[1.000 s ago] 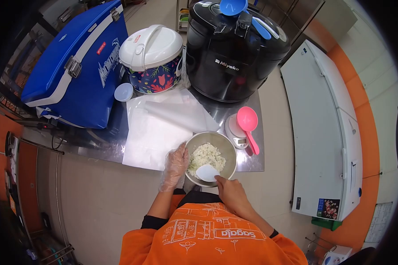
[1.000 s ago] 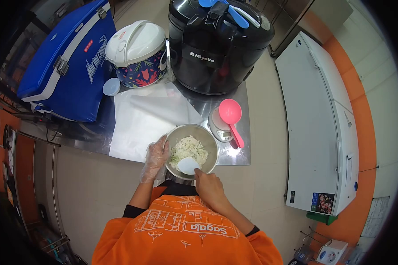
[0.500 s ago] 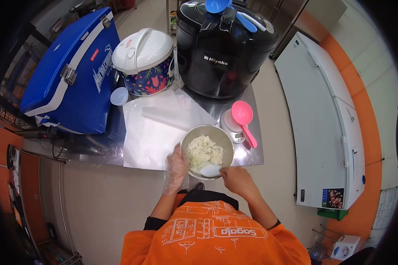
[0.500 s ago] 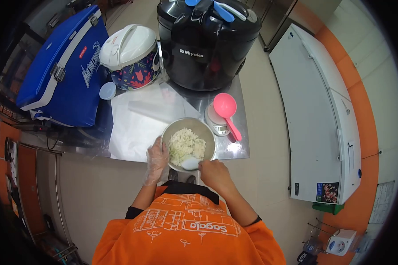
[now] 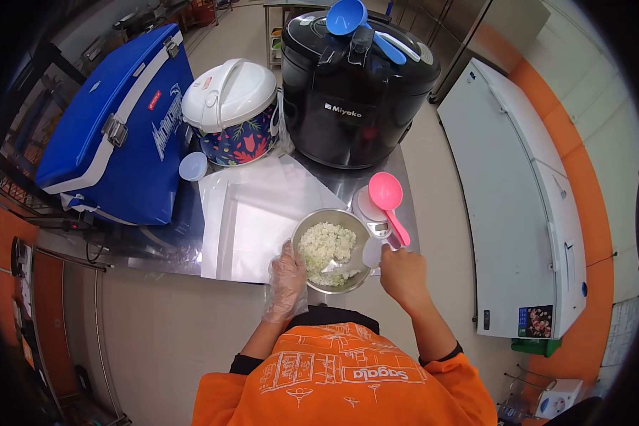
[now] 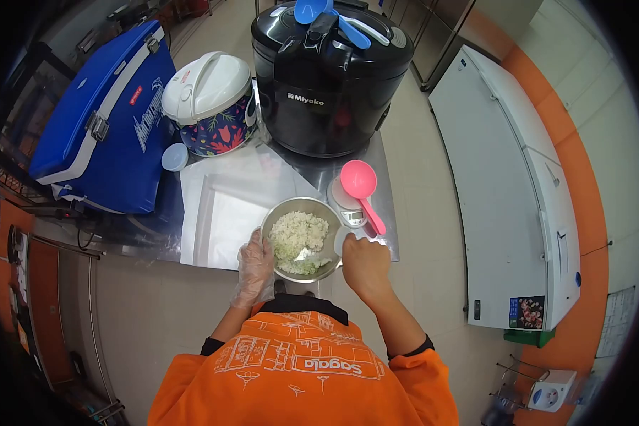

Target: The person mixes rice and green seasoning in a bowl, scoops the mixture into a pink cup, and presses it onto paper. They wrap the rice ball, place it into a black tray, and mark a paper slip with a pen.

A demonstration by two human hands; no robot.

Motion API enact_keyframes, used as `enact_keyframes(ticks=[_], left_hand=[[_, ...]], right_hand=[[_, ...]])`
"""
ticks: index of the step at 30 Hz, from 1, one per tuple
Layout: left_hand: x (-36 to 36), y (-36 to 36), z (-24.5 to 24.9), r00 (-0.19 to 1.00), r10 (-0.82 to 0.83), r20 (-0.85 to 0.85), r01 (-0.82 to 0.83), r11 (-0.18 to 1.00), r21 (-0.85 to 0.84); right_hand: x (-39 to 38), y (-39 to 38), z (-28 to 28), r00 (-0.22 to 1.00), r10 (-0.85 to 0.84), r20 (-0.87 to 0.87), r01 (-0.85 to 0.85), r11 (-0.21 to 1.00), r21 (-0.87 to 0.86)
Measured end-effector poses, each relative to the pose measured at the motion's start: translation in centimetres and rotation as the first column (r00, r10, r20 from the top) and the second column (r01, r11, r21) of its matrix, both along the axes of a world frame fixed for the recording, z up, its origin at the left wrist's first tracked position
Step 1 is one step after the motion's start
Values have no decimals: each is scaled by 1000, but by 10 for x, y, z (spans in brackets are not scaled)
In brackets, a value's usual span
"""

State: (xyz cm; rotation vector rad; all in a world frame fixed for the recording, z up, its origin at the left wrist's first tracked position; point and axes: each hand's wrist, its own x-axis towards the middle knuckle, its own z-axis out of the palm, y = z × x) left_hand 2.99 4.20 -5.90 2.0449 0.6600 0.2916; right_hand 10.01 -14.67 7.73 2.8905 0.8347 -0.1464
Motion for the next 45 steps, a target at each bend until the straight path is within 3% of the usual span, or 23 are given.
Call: enact_keyframes(ticks=[3, 5, 6, 7, 9, 10, 12, 18, 21, 24, 27, 28, 30, 32, 34, 37, 41, 45], left_hand=[[3, -1, 1, 998, -66, 0, 66, 998, 19], [4, 7, -46, 972, -143, 184, 74, 938, 337], [4, 10, -52, 966, -167, 200, 84, 926, 367], [5, 13, -58, 958, -191, 215, 93, 913, 397], [12, 22, -38, 972, -197, 126, 168, 964, 207], [15, 25, -31, 963, -222, 154, 198, 967, 158], [19, 29, -20, 942, -259, 212, 251, 966, 61], [28, 26, -50, 941, -205, 269, 168, 974, 154], [24, 25, -32, 980, -157, 124, 160, 987, -11], [22, 19, -37, 993, -85, 81, 96, 985, -142], [16, 13, -12, 980, -103, 173, 121, 988, -94], [16, 10, -17, 972, -81, 221, 89, 996, -27], [15, 2, -25, 947, -47, 319, 14, 995, 104], [12, -2, -25, 962, -25, 273, 12, 999, 50], [11, -7, -26, 974, 20, 227, -26, 999, 23], [7, -17, -38, 978, 106, 177, -116, 992, 45], [4, -22, -38, 991, 91, 97, -101, 990, 101], [9, -21, -33, 990, 93, 102, -102, 991, 82]], right_hand=[[19, -3, -49, 999, -48, -12, 48, 999, 7], [30, -5, -56, 984, -150, -100, 159, 982, 97], [44, -8, -55, 947, -226, -226, 248, 966, 74], [60, -18, -64, 947, -142, -289, 192, 969, 154], [91, -37, -90, 921, 31, -388, 103, 942, 319], [100, -34, -88, 892, 39, -451, 106, 950, 294], [113, -24, -82, 901, 102, -422, 11, 966, 258], [92, 19, -65, 870, 411, -271, -409, 910, 67], [54, 11, -66, 837, 546, -40, -547, 836, -39], [22, -12, -56, 820, 565, 96, -567, 824, 0], [3, -28, -28, 873, 487, 20, -487, 873, -20], [1, -34, -23, 888, 460, 7, -460, 887, 31], [-7, -29, -10, 956, 272, -114, -252, 953, 166], [-12, -20, -13, 971, 137, -194, -69, 945, 320], [-15, -10, -34, 972, 63, -226, 61, 863, 502], [-40, -6, -57, 923, -73, -377, 215, 912, 350], [-54, -4, -79, 912, -185, -365, 299, 910, 287], [-32, 12, -63, 922, -72, -379, 159, 966, 203]])
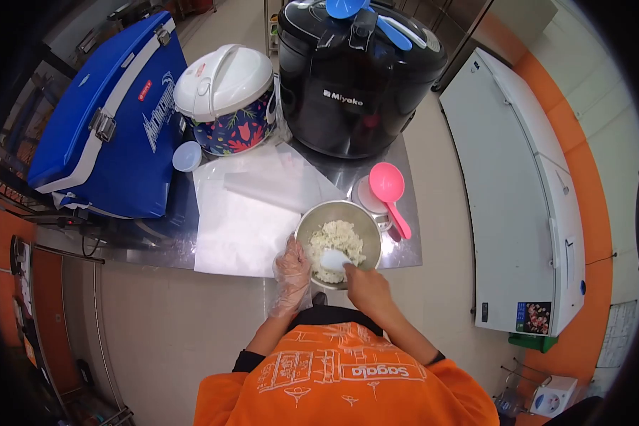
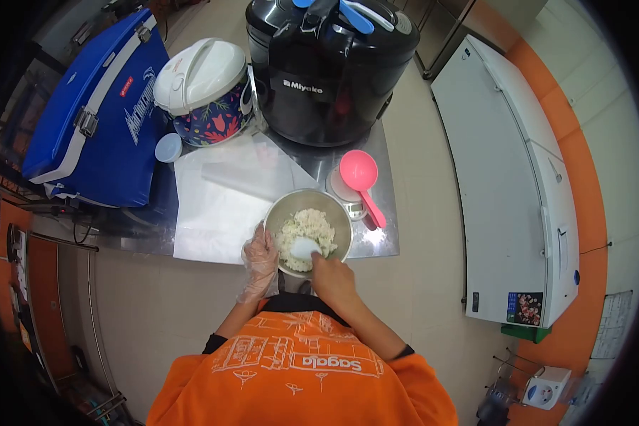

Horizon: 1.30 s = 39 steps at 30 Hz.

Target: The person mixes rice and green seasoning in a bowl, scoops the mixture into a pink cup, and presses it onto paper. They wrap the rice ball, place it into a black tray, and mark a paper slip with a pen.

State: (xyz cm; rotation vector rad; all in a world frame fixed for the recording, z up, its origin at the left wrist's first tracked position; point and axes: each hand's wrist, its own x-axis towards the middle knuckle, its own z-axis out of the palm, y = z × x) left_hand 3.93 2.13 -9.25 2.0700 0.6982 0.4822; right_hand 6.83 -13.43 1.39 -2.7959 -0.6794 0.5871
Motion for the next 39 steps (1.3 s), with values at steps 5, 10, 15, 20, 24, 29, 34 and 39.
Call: enact_keyframes(ticks=[5, 10, 15, 20, 24, 29, 34, 39], left_hand=[[-5, 0, -19, 994, 65, 86, -67, 998, 22], [2, 2, 1, 998, 56, 8, -56, 998, 31], [-2, -2, -2, 992, 38, 120, -37, 999, -11], [-6, -5, 17, 999, 21, 43, -19, 999, -37], [-9, -11, 24, 1000, -6, 22, 6, 1000, -8], [-11, -9, 22, 998, 1, 60, 2, 999, -44], [-8, 11, 15, 990, -137, 41, 141, 984, -111], [-7, 30, 18, 949, -304, 77, 311, 947, -85]], right_hand=[[-16, -9, 10, 999, -17, -33, 13, 996, -93], [19, -8, 27, 997, 43, -56, -48, 995, -85], [23, -7, 8, 998, 61, -14, -62, 988, -142], [34, -19, 70, 996, 83, 35, -75, 982, -173], [30, -13, 73, 973, 229, 19, -211, 923, -323], [15, -18, 14, 981, 108, 164, -63, 963, -260], [51, -36, -11, 968, -36, 248, 60, 994, -90], [119, -45, -17, 940, 261, 219, -259, 965, -38]])
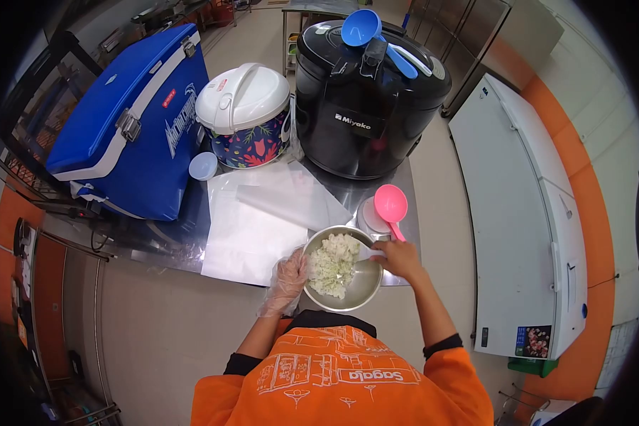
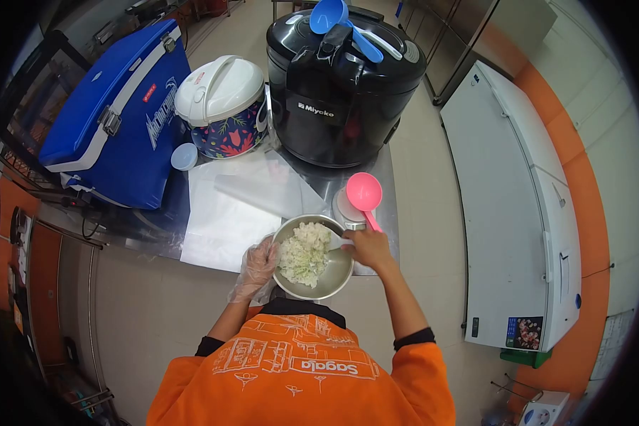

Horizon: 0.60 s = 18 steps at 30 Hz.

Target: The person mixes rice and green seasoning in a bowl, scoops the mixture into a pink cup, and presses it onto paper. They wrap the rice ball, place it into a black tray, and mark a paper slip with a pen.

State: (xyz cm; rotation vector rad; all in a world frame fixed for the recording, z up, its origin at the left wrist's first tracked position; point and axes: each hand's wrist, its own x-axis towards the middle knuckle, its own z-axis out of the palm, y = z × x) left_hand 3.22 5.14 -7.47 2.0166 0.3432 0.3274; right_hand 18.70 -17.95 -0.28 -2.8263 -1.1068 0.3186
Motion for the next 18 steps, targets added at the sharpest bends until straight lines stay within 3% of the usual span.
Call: enact_keyframes(ticks=[5, 6, 9, 12, 15, 18], left_hand=[[6, -5, -12, 997, 77, 30, -77, 997, 15], [5, -9, -11, 994, 109, 27, -110, 994, 4], [5, -20, -24, 971, 240, -4, -240, 970, -32], [0, -22, -2, 972, 211, -101, -224, 965, -140], [-6, -29, 12, 958, 226, -177, -257, 950, -178], [-8, -38, -17, 953, 302, -37, -299, 951, 75]], right_hand=[[9, 30, 2, 953, 299, 49, -289, 946, -147], [-6, 35, 3, 928, 360, 95, -352, 932, -86], [-55, 36, 11, 865, 413, 284, -381, 910, -165], [-72, 17, 33, 923, 270, 276, -275, 961, -20], [-84, 18, 72, 994, -41, 102, 29, 993, 114], [-90, 26, 42, 967, -211, -141, 249, 901, 355]])
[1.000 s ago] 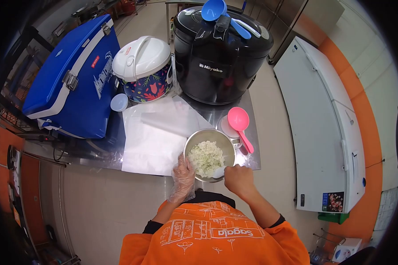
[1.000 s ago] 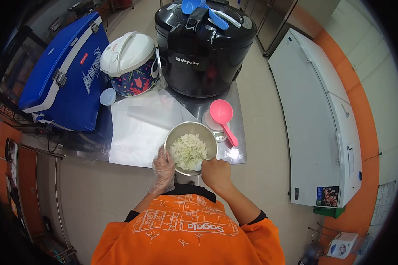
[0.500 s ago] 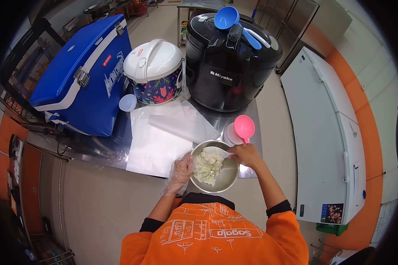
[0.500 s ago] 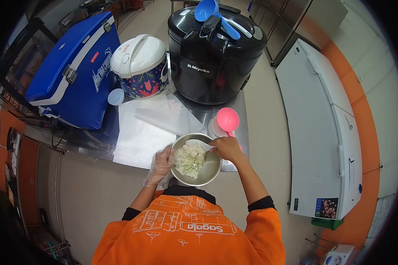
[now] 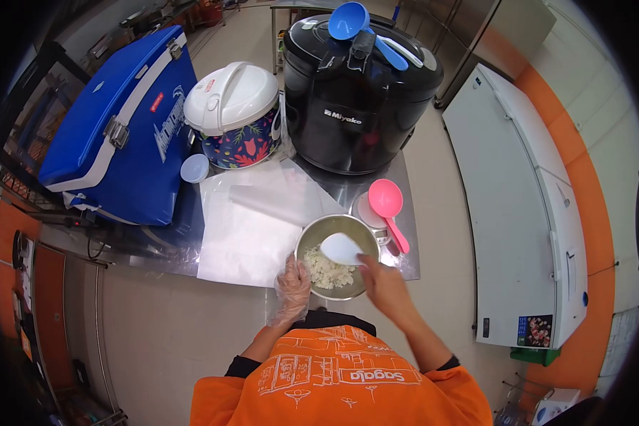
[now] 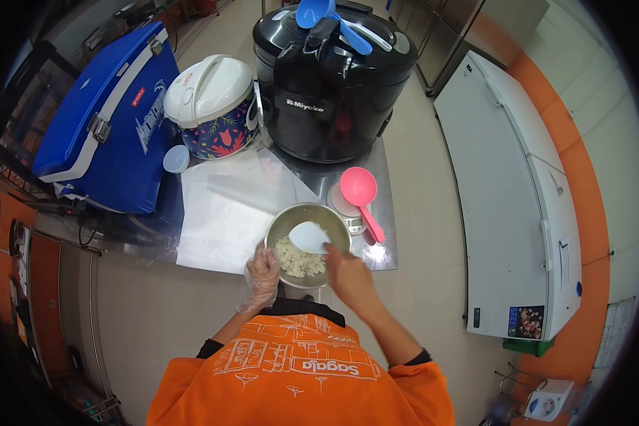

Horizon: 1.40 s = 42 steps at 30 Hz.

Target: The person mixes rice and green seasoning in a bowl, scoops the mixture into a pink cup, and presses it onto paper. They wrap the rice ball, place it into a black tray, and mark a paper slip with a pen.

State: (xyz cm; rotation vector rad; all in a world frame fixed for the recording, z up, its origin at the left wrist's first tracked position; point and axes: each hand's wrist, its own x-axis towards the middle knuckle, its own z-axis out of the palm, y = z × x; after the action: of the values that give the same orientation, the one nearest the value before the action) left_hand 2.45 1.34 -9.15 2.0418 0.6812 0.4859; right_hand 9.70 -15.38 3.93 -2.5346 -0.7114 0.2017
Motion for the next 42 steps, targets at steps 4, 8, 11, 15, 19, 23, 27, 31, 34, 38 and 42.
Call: enact_keyframes(ticks=[4, 8, 11, 15, 19, 23, 27, 31, 34, 38, 42], left_hand=[[6, -8, -2, 996, 72, 50, -66, 992, -106], [9, -11, 4, 996, 82, -16, -83, 996, -20], [7, -12, 3, 997, 69, 34, -67, 997, -47], [15, -12, 8, 996, 84, 44, -82, 996, -45], [7, -10, -5, 998, 58, 27, -58, 998, -21], [8, -4, 8, 994, 58, 91, -50, 995, -88], [7, 9, 30, 994, -107, 25, 109, 990, -93], [15, 23, 17, 955, -258, 147, 265, 964, -35], [22, 31, 15, 928, -373, 18, 371, 927, 51], [29, 33, 1, 933, -352, 78, 352, 936, 13], [27, 30, 9, 953, -277, 122, 282, 959, -24]], right_hand=[[-38, 16, -29, 978, -102, -180, 67, 980, -187], [-33, 20, -52, 977, -115, -182, 68, 967, -247], [-20, 21, -44, 980, -70, -187, 27, 975, -221], [-39, 13, -11, 976, -54, -212, -11, 956, -293], [-15, 15, -40, 982, -4, -188, -50, 958, -281], [2, -11, 24, 1000, 20, -5, -20, 877, -480], [32, -14, -4, 1000, -11, 26, 25, 761, -648], [87, -44, -38, 986, 79, -144, -125, 930, -345], [118, -42, -53, 885, 201, -420, -289, 945, -156], [133, -17, -50, 833, 369, -412, -470, 865, -175], [95, 3, -24, 817, 557, -150, -557, 695, -455]])
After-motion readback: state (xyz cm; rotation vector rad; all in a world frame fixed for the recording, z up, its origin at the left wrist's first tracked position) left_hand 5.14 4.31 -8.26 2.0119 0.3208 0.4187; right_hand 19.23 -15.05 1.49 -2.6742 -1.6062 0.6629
